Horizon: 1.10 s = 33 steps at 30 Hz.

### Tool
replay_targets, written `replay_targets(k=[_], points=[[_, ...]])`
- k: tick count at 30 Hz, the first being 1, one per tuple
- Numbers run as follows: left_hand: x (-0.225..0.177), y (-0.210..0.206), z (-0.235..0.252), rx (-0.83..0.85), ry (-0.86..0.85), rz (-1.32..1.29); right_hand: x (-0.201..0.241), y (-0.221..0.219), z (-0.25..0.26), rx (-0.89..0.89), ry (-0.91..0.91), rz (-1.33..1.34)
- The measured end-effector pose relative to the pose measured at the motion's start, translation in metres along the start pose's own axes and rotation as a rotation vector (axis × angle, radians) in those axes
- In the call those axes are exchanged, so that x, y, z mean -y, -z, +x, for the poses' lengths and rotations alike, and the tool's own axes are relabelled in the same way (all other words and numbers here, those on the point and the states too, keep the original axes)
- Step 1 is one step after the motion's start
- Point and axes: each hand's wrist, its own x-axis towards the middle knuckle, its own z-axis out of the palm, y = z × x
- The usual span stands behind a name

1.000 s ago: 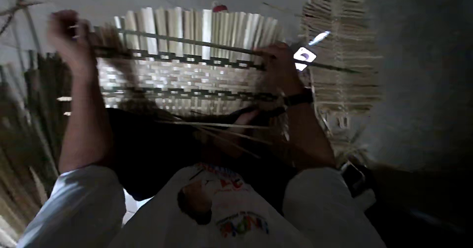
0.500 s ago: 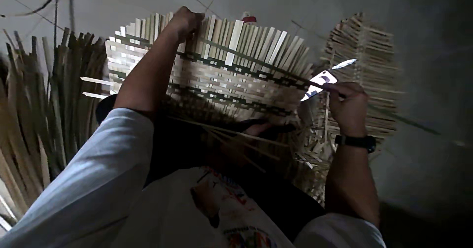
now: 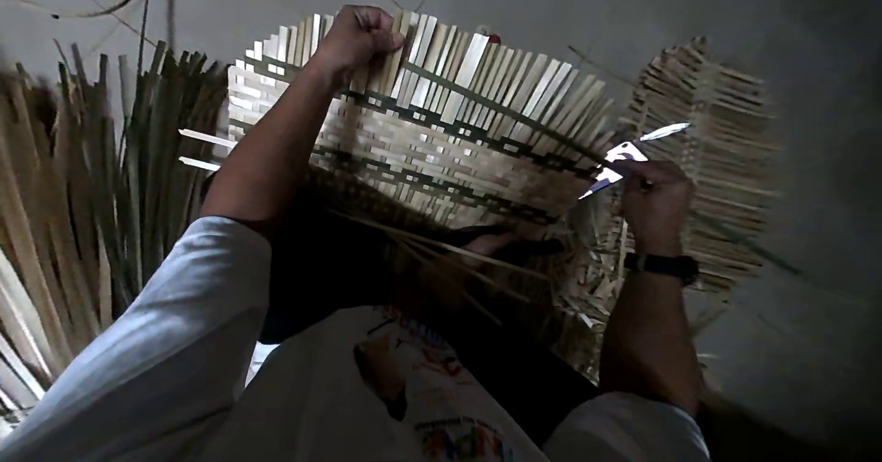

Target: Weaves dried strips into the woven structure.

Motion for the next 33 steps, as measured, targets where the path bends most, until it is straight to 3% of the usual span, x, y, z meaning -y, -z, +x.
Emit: replay_targets(k=[3,6,9,15,22,28,33], points=[[-0.011,0.012,-0.011,0.028,0.015,0.115,0.021,-0.009,0.008,0.04,0.054,-0.015],[-0.004,0.034,-0.008,-0.154,0.026,0.243,0.044,-0.018,0.018,0.053,0.158,-0.001],[0.007,0.047,0.004,-0.273,0.143,0.215,0.055,-0.019,0.03,0.05,0.226,-0.001],[0.019,0.048,0.025,-0.177,0.363,0.186,0.052,0.002,0.036,0.094,0.17,-0.056],[0.01,0.087,-0.008,-0.031,0.051,-0.037,0.036,0.011,0.032,0.09,0.123,-0.029],[0.005,0.075,-0.01,-0.054,-0.009,0.04,0.061,-0.019,0.047,0.132,0.176,0.05],[0.019,0.111,-0.011,-0.18,0.056,0.182,0.104,-0.05,0.056,0.11,0.31,0.08]])
